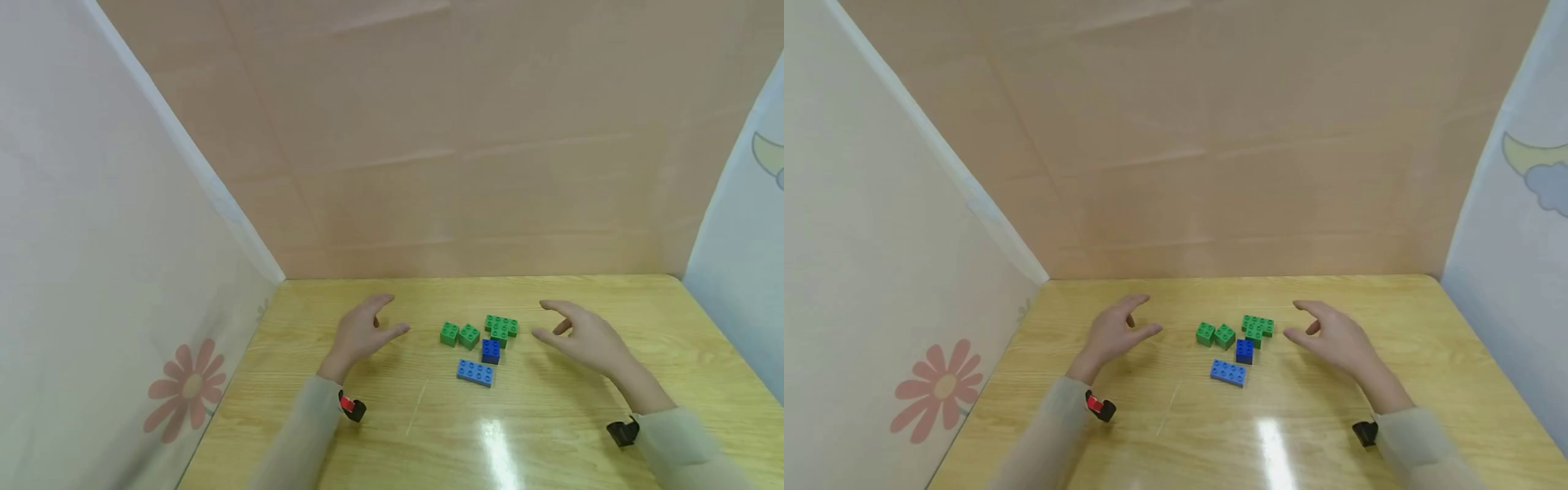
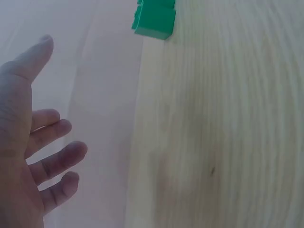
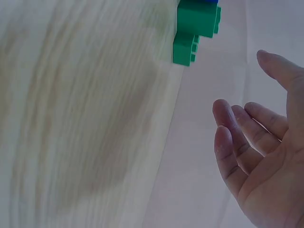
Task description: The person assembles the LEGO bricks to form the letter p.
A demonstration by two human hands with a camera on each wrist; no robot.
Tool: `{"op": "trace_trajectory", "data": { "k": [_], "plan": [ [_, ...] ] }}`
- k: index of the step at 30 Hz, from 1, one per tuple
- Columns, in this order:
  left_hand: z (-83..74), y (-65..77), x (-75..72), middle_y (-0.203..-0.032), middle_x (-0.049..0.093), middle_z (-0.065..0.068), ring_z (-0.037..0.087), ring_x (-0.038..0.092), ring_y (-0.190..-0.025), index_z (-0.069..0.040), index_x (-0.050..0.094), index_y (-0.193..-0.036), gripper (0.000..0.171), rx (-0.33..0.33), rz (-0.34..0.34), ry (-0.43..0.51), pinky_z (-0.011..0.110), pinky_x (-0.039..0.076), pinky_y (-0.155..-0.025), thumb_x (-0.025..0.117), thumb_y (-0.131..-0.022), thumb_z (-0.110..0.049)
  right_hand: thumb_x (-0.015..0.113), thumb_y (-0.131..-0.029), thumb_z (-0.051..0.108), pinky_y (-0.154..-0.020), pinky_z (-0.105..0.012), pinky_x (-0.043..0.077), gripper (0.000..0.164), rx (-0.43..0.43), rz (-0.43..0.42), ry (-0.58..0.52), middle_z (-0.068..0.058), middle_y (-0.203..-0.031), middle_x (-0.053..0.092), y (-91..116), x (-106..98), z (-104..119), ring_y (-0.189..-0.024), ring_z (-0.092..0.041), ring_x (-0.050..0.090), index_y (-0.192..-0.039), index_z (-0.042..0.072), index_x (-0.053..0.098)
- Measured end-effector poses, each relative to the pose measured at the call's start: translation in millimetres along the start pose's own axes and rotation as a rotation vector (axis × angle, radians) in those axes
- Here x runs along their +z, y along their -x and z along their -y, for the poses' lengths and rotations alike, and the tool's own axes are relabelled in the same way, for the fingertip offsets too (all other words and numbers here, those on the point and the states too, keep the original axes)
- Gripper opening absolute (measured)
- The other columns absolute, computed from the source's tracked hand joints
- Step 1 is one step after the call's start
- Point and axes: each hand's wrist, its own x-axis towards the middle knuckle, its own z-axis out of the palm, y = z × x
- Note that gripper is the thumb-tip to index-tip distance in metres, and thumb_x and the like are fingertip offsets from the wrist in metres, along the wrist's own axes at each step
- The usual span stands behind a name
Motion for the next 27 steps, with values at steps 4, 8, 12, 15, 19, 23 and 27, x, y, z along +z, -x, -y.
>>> {"op": "trace_trajectory", "data": {
  "k": [4, 8, 12, 15, 19, 23, 27],
  "plan": [
    [-2.7, -0.4, 9.6, -0.151, 0.056, 0.006, 0.006, 0.053, -0.064, -0.019, 0.059, -0.148, 0.079, 0.004, 0.033, 0.055, 0.027, 0.048, -0.058, 0.067, -0.089, -0.071, 0.074, -0.096, 0.047, -0.062, -0.036, 0.051, 0.072, -0.014, 0.010, -0.053, -0.020, -0.127, 0.066, -1.9, 8.9, 5.7, -0.088, -0.022, 0.068, -0.150, 0.005, 0.051],
    [-7.9, -4.0, 19.2, -0.145, 0.060, 0.001, 0.008, 0.054, -0.063, -0.021, 0.061, -0.145, 0.075, 0.021, 0.074, 0.132, 0.027, 0.049, -0.057, 0.071, -0.088, -0.068, 0.077, -0.095, 0.044, -0.059, -0.034, 0.051, 0.071, -0.015, 0.015, -0.092, -0.017, -0.119, 0.068, -4.4, 16.5, 11.8, -0.084, -0.018, 0.067, -0.149, 0.005, 0.053],
    [-11.5, -8.4, 30.0, -0.142, 0.062, -0.006, 0.009, 0.055, -0.062, -0.021, 0.062, -0.145, 0.072, 0.030, 0.115, 0.196, 0.028, 0.049, -0.055, 0.075, -0.088, -0.063, 0.078, -0.094, 0.042, -0.057, -0.033, 0.051, 0.070, -0.022, 0.028, -0.119, -0.015, -0.117, 0.068, -8.2, 25.7, 14.5, -0.081, -0.015, 0.066, -0.148, 0.005, 0.054],
    [-13.1, -11.9, 38.6, -0.140, 0.062, -0.007, 0.010, 0.053, -0.060, -0.018, 0.062, -0.144, 0.069, 0.037, 0.139, 0.244, 0.028, 0.047, -0.053, 0.080, -0.088, -0.055, 0.079, -0.094, 0.040, -0.057, -0.032, 0.051, 0.068, -0.023, 0.038, -0.132, -0.015, -0.125, 0.066, -10.8, 33.6, 15.1, -0.081, -0.014, 0.064, -0.147, 0.005, 0.055],
    [-14.1, -16.2, 50.2, -0.139, 0.063, -0.008, 0.009, 0.050, -0.058, -0.016, 0.063, -0.142, 0.067, 0.049, 0.167, 0.277, 0.028, 0.046, -0.054, 0.083, -0.087, -0.048, 0.079, -0.094, 0.037, -0.057, -0.032, 0.051, 0.064, -0.012, 0.055, -0.142, -0.013, -0.126, 0.066, -12.7, 42.0, 17.0, -0.080, -0.013, 0.063, -0.146, 0.007, 0.057],
    [-14.9, -19.7, 60.6, -0.140, 0.062, -0.010, 0.010, 0.049, -0.059, -0.016, 0.063, -0.143, 0.066, 0.054, 0.206, 0.295, 0.027, 0.047, -0.059, 0.084, -0.087, -0.045, 0.080, -0.094, 0.033, -0.057, -0.032, 0.050, 0.060, -0.023, 0.058, -0.147, -0.012, -0.127, 0.066, -13.5, 46.7, 19.7, -0.077, -0.013, 0.062, -0.144, 0.007, 0.059],
    [-16.2, -22.8, 68.2, -0.140, 0.061, -0.011, 0.009, 0.050, -0.062, -0.019, 0.063, -0.143, 0.063, 0.051, 0.231, 0.299, 0.027, 0.047, -0.063, 0.084, -0.089, -0.041, 0.080, -0.094, 0.029, -0.056, -0.031, 0.050, 0.056, -0.033, 0.048, -0.134, -0.011, -0.124, 0.067, -15.3, 50.3, 21.7, -0.074, -0.011, 0.061, -0.142, 0.006, 0.061]
  ]
}}
